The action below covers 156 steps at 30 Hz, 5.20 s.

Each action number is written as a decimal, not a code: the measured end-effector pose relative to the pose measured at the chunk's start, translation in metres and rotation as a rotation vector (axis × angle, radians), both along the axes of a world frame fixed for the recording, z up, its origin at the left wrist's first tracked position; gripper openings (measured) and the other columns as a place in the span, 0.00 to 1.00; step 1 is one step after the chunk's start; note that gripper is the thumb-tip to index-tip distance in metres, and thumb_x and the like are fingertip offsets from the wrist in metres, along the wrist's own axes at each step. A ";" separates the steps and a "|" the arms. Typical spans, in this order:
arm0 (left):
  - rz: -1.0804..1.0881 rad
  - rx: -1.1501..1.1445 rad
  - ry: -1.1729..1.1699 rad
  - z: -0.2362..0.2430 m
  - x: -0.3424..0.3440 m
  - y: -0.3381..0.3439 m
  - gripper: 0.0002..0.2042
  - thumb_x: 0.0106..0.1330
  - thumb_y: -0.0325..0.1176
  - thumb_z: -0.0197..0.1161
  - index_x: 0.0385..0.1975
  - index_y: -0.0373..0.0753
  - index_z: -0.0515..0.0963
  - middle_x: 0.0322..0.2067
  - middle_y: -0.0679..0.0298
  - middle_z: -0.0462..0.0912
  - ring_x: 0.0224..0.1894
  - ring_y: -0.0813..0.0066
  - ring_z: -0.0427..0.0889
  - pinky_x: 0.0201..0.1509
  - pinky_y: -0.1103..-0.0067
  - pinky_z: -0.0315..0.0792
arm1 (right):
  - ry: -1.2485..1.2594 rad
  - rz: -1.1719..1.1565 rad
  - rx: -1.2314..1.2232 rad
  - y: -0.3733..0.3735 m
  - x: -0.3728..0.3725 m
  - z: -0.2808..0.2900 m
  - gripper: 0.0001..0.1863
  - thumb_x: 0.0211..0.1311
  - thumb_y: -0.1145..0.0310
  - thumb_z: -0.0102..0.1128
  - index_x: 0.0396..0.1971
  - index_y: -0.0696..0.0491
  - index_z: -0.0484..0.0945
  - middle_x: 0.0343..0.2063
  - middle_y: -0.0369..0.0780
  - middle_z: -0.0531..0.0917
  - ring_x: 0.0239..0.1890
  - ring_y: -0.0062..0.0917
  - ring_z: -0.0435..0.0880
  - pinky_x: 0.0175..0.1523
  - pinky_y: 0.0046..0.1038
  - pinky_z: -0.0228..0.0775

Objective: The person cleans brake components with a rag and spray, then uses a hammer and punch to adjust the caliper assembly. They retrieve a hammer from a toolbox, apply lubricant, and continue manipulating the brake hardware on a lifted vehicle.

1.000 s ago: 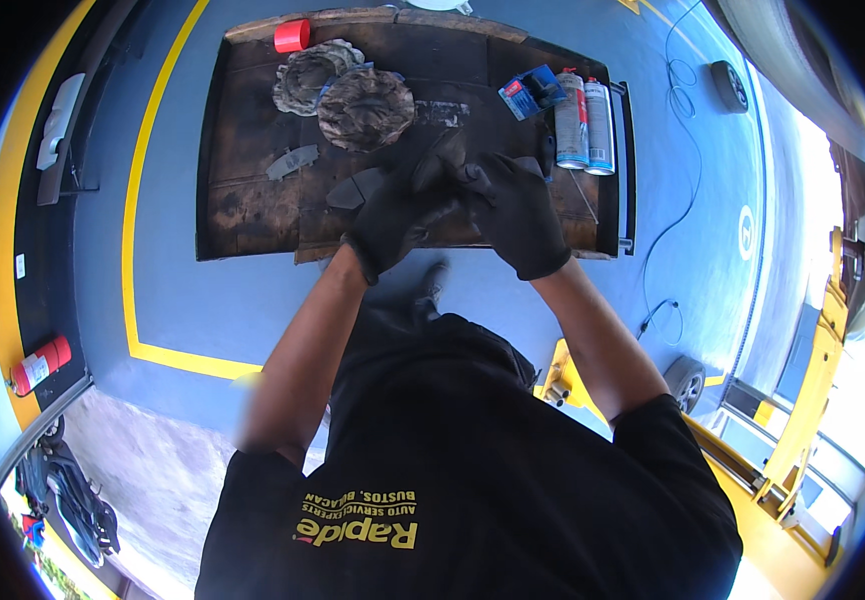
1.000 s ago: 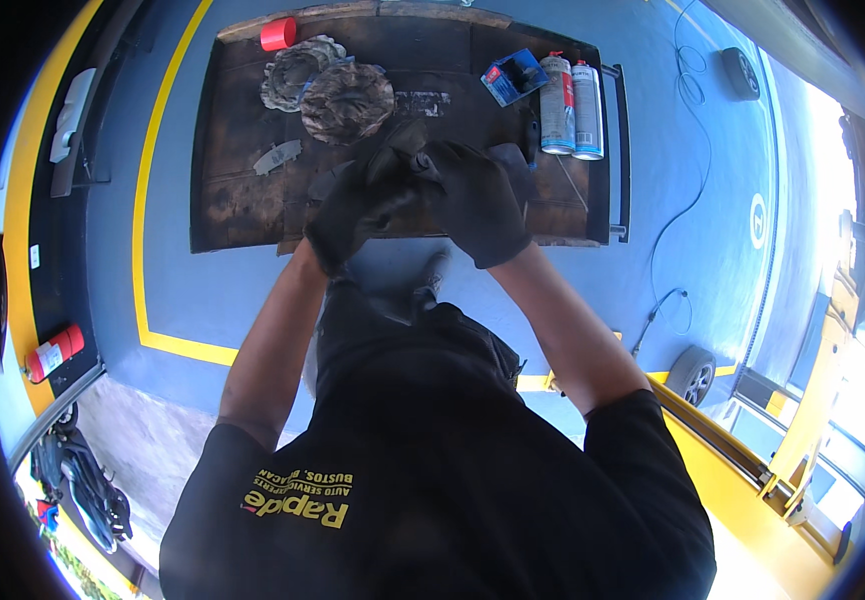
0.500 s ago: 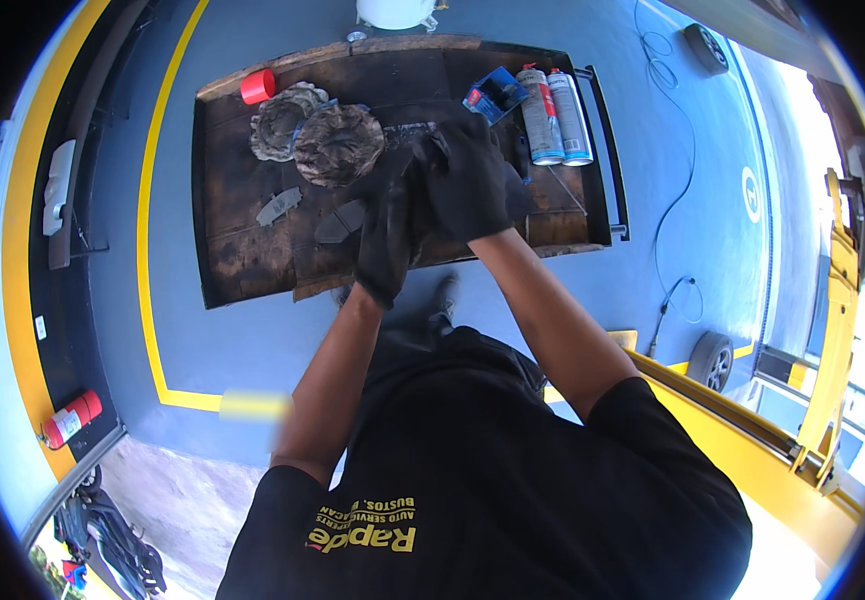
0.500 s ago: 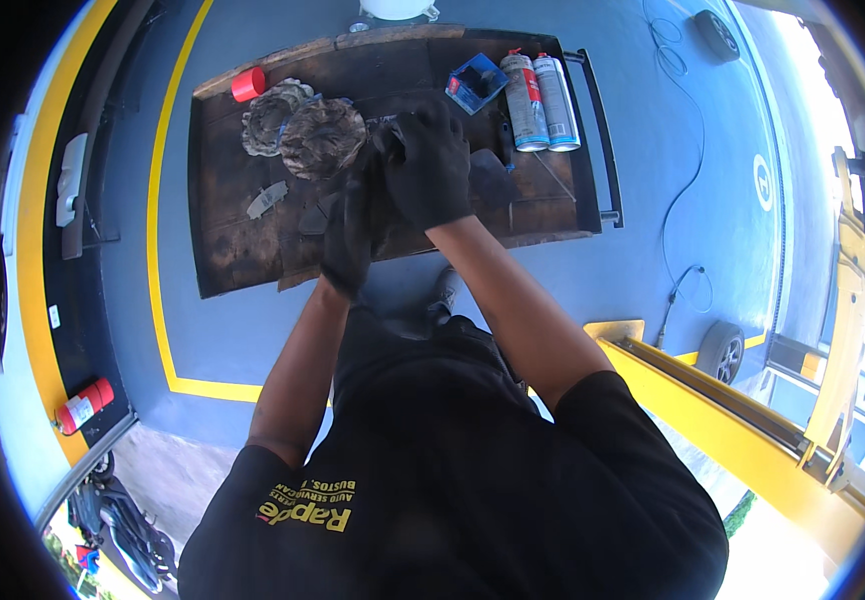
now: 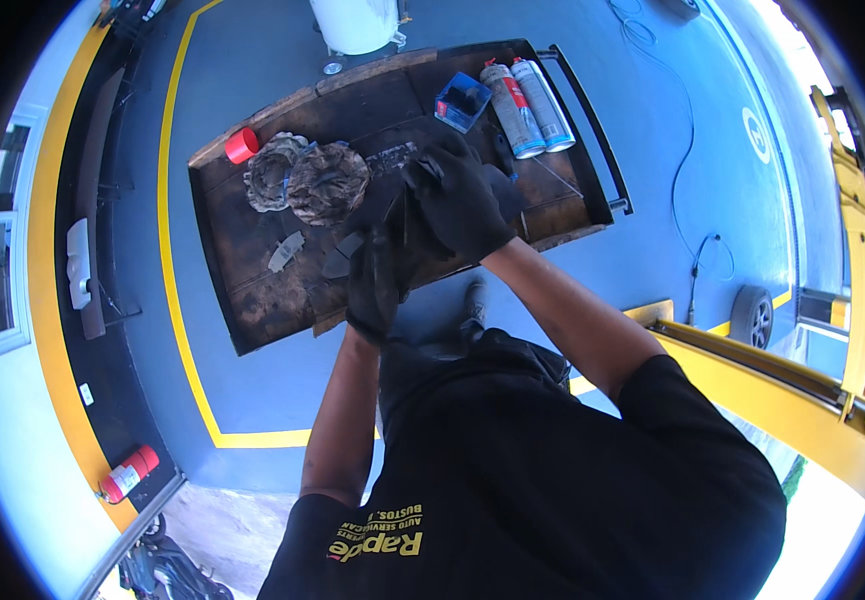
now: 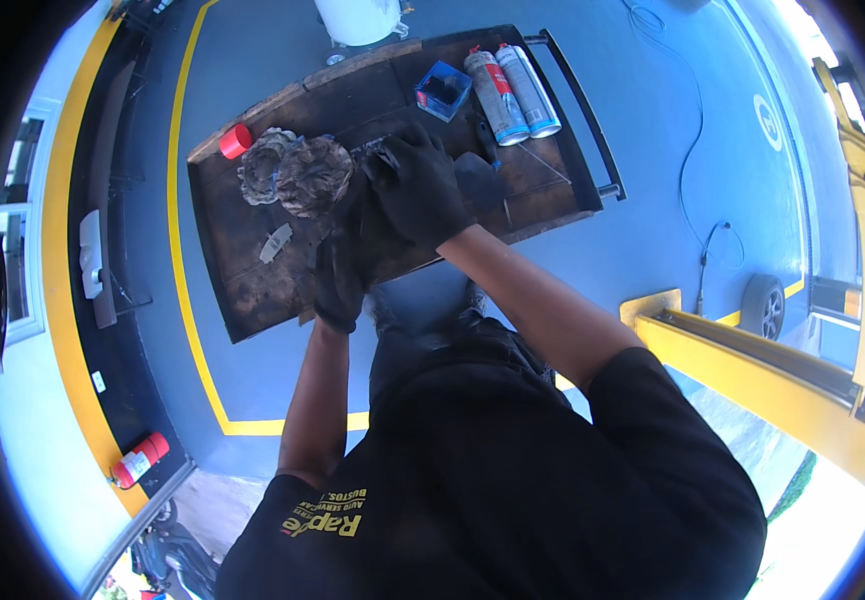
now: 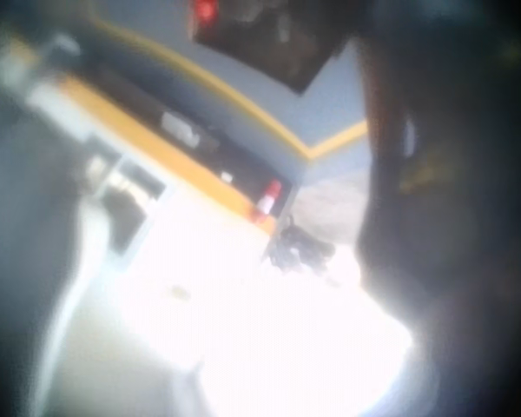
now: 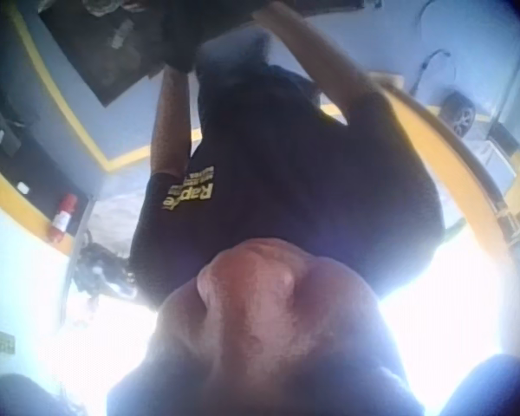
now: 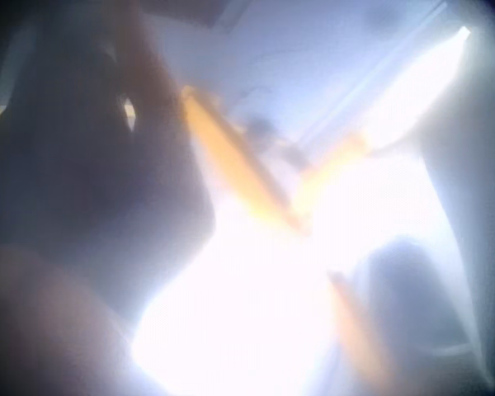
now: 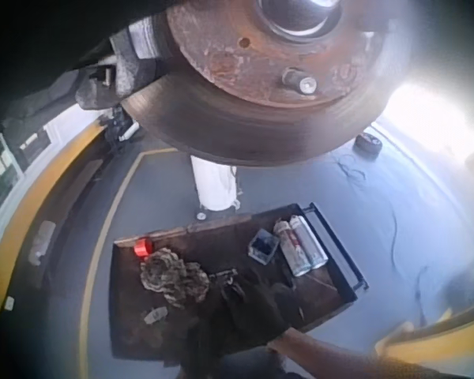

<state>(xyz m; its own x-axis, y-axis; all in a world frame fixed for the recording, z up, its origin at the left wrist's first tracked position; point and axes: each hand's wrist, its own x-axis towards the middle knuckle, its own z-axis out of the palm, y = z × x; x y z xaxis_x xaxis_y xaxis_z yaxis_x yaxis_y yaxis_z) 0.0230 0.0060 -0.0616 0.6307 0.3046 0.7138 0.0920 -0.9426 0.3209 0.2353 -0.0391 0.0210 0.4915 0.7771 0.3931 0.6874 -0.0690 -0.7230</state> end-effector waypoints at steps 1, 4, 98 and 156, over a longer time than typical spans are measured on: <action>-0.038 -0.062 -0.009 0.002 -0.002 0.002 0.32 0.68 0.27 0.65 0.71 0.26 0.61 0.66 0.40 0.71 0.63 0.40 0.76 0.65 0.57 0.73 | -0.019 0.050 0.022 -0.005 -0.001 0.006 0.12 0.63 0.64 0.66 0.41 0.55 0.84 0.49 0.46 0.81 0.51 0.49 0.79 0.55 0.45 0.71; -0.247 -0.346 0.090 0.006 -0.005 0.022 0.29 0.71 0.26 0.61 0.71 0.29 0.63 0.66 0.39 0.71 0.62 0.41 0.77 0.63 0.56 0.74 | -0.196 0.117 0.013 -0.009 -0.001 0.022 0.12 0.63 0.65 0.67 0.43 0.54 0.85 0.48 0.47 0.82 0.51 0.48 0.80 0.54 0.44 0.73; 0.137 -0.886 -0.028 -0.006 -0.032 -0.003 0.15 0.76 0.29 0.51 0.58 0.37 0.76 0.53 0.54 0.81 0.58 0.60 0.78 0.64 0.70 0.71 | -0.029 -0.091 -0.039 0.010 -0.100 -0.051 0.12 0.64 0.66 0.63 0.43 0.56 0.81 0.44 0.54 0.79 0.49 0.55 0.77 0.54 0.50 0.70; 0.150 -0.414 0.699 -0.061 -0.098 0.103 0.26 0.70 0.50 0.61 0.63 0.42 0.72 0.66 0.49 0.71 0.64 0.41 0.73 0.62 0.52 0.71 | 0.011 0.012 -1.079 -0.013 -0.093 -0.034 0.21 0.70 0.50 0.58 0.51 0.50 0.83 0.38 0.46 0.88 0.42 0.43 0.88 0.50 0.42 0.79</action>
<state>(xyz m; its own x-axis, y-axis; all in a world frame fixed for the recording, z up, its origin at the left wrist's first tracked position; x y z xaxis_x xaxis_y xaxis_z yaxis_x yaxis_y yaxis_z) -0.0746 0.1094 -0.1227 0.8193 0.5731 -0.0169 0.5150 -0.7226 0.4612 0.1420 -0.0524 -0.0127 0.4808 0.7157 -0.5067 0.6861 -0.6668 -0.2909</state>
